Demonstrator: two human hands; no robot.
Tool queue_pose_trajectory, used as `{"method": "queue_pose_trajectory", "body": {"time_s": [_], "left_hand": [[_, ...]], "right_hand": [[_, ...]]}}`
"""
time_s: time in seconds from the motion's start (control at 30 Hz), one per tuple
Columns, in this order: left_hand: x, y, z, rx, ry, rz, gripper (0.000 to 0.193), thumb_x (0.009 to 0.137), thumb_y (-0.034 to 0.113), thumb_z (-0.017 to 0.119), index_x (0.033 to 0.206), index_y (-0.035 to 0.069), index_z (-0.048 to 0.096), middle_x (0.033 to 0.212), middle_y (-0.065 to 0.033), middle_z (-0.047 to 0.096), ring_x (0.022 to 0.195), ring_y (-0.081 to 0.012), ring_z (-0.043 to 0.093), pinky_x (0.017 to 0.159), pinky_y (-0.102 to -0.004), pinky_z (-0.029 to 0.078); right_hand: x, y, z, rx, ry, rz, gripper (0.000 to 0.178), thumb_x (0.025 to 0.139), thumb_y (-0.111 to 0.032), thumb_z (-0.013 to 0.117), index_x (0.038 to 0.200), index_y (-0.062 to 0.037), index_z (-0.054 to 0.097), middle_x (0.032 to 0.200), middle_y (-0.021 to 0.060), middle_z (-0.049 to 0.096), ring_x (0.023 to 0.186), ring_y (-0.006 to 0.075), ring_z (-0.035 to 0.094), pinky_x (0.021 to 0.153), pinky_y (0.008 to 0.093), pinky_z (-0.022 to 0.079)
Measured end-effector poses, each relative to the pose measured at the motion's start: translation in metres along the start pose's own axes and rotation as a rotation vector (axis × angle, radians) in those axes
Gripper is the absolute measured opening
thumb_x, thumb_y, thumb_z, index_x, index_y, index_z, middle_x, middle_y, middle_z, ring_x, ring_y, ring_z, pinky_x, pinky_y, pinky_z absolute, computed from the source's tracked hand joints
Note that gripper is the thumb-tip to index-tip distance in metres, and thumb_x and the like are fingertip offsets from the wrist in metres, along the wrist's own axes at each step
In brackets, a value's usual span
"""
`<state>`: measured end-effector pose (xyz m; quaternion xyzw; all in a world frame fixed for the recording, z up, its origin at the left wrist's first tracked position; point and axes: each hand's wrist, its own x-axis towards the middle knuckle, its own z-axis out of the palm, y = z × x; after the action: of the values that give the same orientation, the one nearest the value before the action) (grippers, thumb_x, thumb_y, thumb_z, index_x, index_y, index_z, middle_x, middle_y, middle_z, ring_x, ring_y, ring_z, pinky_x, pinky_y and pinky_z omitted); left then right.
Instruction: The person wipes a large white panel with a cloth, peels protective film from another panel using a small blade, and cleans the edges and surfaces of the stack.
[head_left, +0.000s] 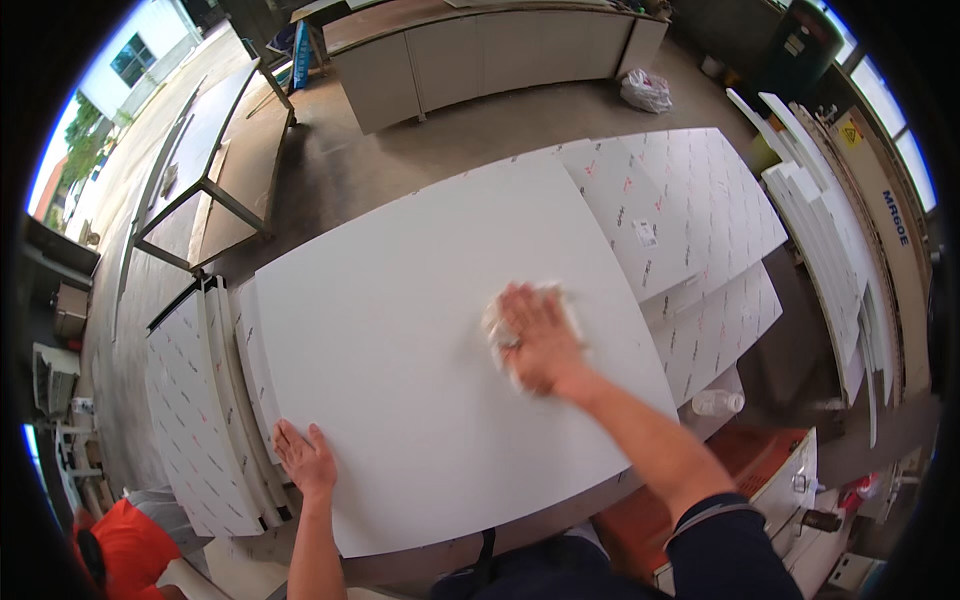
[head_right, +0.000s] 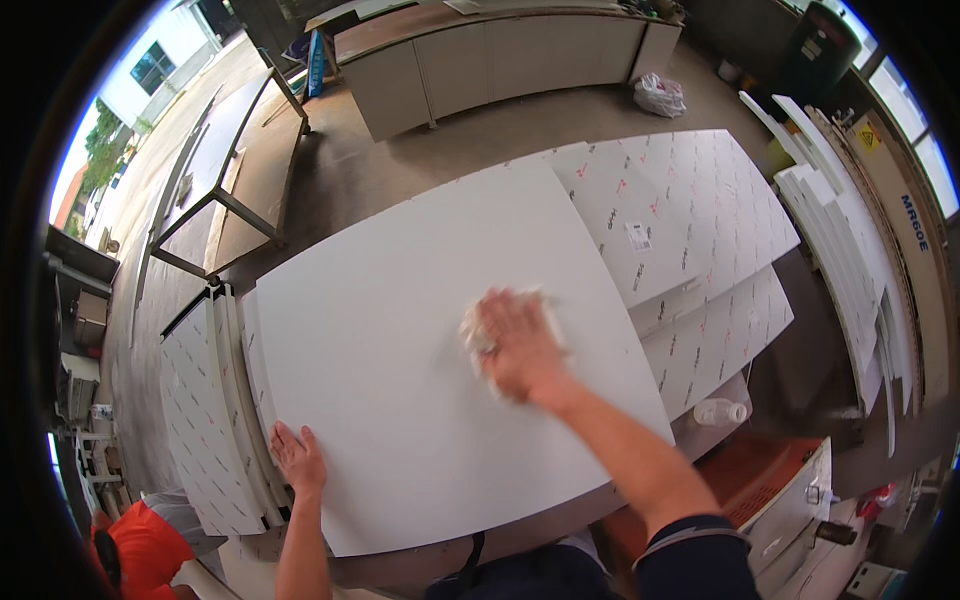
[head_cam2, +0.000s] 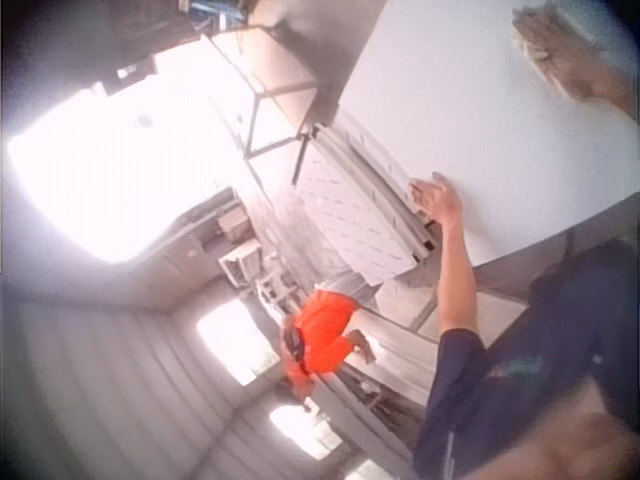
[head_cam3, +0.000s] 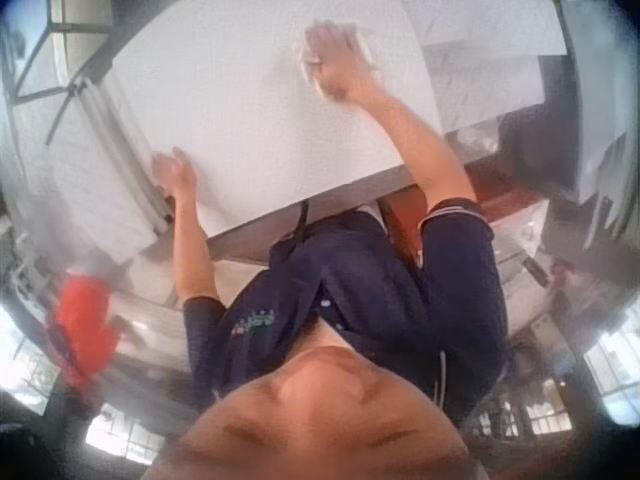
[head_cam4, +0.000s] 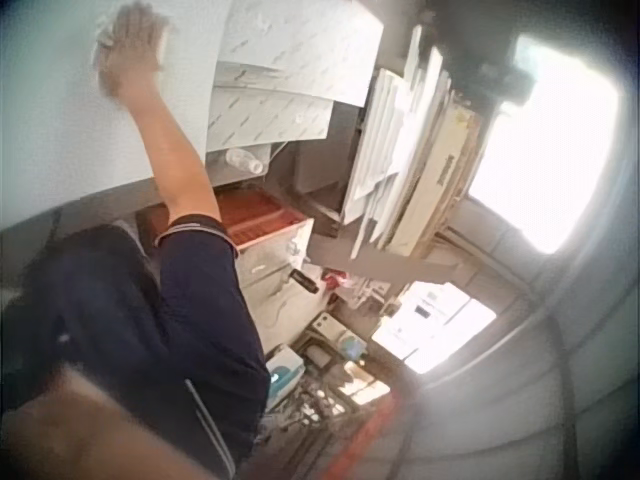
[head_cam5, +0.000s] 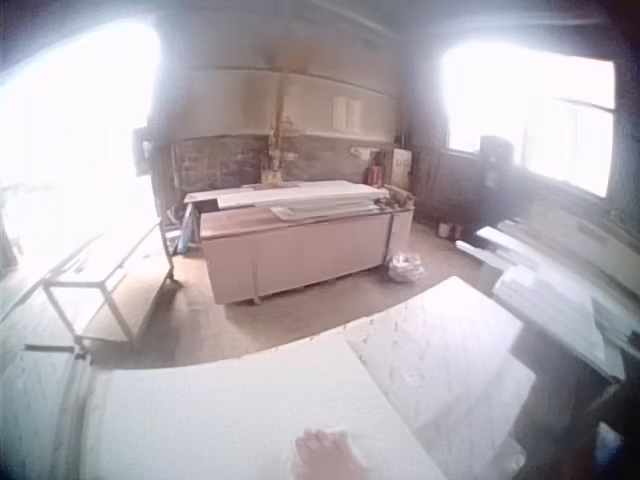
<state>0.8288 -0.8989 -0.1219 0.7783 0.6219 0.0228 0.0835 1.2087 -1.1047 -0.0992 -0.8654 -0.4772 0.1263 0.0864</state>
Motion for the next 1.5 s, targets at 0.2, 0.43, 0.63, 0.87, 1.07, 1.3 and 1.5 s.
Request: {"method": "queue_pose_trajectory", "body": {"time_s": [0.2,0.43,0.63,0.87,1.07,1.3,1.5], "left_hand": [[-0.005,0.019,-0.011,0.027,-0.056,-0.064,0.065,0.096,0.042,0.036,0.143,0.0,0.023,0.149,-0.0107,0.021,0.139,-0.0272,0.016,0.11,-0.0451,0.021],[-0.002,0.019,-0.001,-0.014,-0.041,-0.029,0.063,0.096,0.04,0.037,0.143,0.001,0.024,0.149,-0.009,0.021,0.139,-0.026,0.015,0.11,-0.045,0.021],[-0.001,-0.01,0.007,-0.006,0.105,0.107,0.062,0.096,0.034,0.038,0.141,-0.005,0.023,0.147,-0.0174,0.025,0.137,-0.0301,0.021,0.111,-0.0401,0.021],[-0.003,0.025,-0.015,0.284,-0.024,0.008,0.064,0.098,0.038,0.034,0.143,-0.006,0.021,0.152,-0.0156,0.017,0.141,-0.0285,0.014,0.114,-0.0399,0.014],[0.072,0.039,-0.018,0.136,0.01,0.274,0.065,0.097,0.041,0.033,0.145,-0.002,0.019,0.155,-0.01,0.013,0.143,-0.0233,0.008,0.115,-0.0386,0.009],[0.094,0.06,0.002,0.113,0.036,0.387,0.065,0.097,0.039,0.032,0.146,-0.001,0.016,0.155,-0.0091,0.013,0.143,-0.0235,0.008,0.115,-0.0382,0.008],[0.088,0.047,-0.006,0.144,0.053,0.365,0.064,0.097,0.037,0.034,0.145,-0.002,0.016,0.155,-0.0103,0.013,0.143,-0.0249,0.009,0.115,-0.0379,0.009]], "right_hand": [[0.011,0.041,0.007,-0.232,0.083,0.203,0.066,0.092,-0.032,0.035,0.145,0.0007,0.015,0.154,0.0164,0.009,0.142,0.0304,0.008,0.114,0.0518,0.002],[-0.024,0.092,-0.019,-0.019,0.208,0.376,0.063,0.091,-0.03,0.036,0.144,0.0015,0.02,0.152,0.0181,0.014,0.142,0.033,0.009,0.114,0.0516,0.005],[-0.155,0.084,0.014,-0.145,0.06,0.108,0.069,0.092,-0.033,0.036,0.146,0.0021,0.01,0.153,0.0196,0.009,0.142,0.0337,0.006,0.113,0.0513,0.002],[-0.048,0.103,-0.01,-0.099,0.167,0.387,0.07,0.093,-0.04,0.033,0.147,-0.0011,0.011,0.154,0.0139,0.008,0.143,0.0298,0.007,0.112,0.0541,0.002],[-0.113,0.088,-0.015,0.016,0.002,0.377,0.07,0.093,-0.04,0.035,0.147,-0.0012,0.011,0.154,0.0167,0.006,0.143,0.0303,0.005,0.112,0.054,0.0],[-0.029,0.126,-0.036,-0.077,0.18,0.326,0.066,0.093,-0.034,0.036,0.146,-0.001,0.016,0.154,0.0157,0.012,0.143,0.0293,0.006,0.113,0.0524,0.004],[-0.153,0.092,-0.005,-0.044,0.037,0.101,0.072,0.087,-0.033,0.043,0.145,0.0002,0.017,0.153,0.017,0.013,0.142,0.034,0.012,0.113,0.0503,0.007]]}}
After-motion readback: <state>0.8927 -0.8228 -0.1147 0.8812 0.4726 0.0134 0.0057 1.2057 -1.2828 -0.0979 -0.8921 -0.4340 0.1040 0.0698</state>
